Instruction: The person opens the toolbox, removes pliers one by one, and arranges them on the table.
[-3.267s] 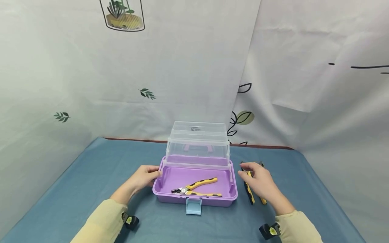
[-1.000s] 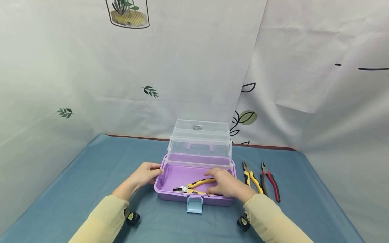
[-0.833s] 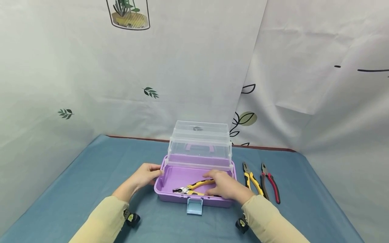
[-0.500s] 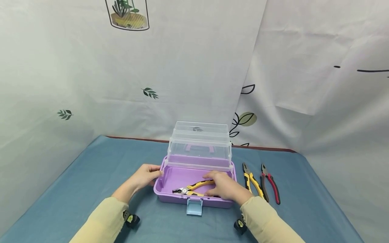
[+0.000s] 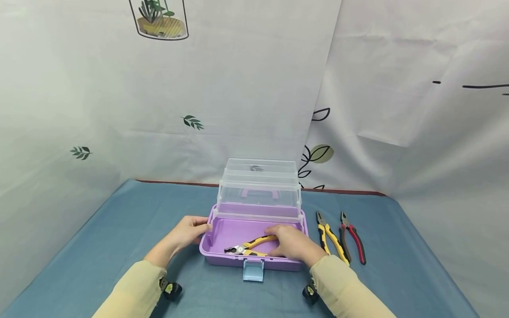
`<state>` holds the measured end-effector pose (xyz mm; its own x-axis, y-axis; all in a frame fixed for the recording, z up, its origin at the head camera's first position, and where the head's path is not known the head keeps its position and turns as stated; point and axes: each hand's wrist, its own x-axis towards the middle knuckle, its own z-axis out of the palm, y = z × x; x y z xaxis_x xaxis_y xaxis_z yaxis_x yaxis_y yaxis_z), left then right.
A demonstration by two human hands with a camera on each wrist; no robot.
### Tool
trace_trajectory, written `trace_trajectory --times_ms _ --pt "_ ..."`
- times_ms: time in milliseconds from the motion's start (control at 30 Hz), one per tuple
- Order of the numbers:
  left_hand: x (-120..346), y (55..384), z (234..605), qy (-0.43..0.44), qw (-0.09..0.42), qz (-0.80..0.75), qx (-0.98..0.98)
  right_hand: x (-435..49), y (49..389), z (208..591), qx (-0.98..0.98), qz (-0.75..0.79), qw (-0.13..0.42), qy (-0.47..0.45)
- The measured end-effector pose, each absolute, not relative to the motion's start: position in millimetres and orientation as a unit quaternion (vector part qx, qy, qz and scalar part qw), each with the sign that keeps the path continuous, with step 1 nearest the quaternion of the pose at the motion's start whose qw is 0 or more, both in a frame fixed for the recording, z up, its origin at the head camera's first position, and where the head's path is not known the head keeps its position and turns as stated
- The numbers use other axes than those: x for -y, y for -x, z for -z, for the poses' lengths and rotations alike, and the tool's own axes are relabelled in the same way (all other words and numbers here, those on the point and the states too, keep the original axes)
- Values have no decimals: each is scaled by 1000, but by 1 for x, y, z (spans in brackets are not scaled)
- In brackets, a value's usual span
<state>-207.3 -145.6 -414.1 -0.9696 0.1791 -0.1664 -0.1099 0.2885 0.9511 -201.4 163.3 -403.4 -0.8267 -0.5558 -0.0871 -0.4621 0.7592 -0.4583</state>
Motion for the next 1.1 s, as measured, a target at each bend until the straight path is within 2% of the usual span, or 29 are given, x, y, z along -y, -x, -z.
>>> trace_trajectory --times_ms 600,1100 --pt "146 207 414 -26 120 -592 -796 -163 199 402 -936 212 123 251" --pt "146 208 414 -12 119 -593 -796 -161 202 405 -936 175 128 276"
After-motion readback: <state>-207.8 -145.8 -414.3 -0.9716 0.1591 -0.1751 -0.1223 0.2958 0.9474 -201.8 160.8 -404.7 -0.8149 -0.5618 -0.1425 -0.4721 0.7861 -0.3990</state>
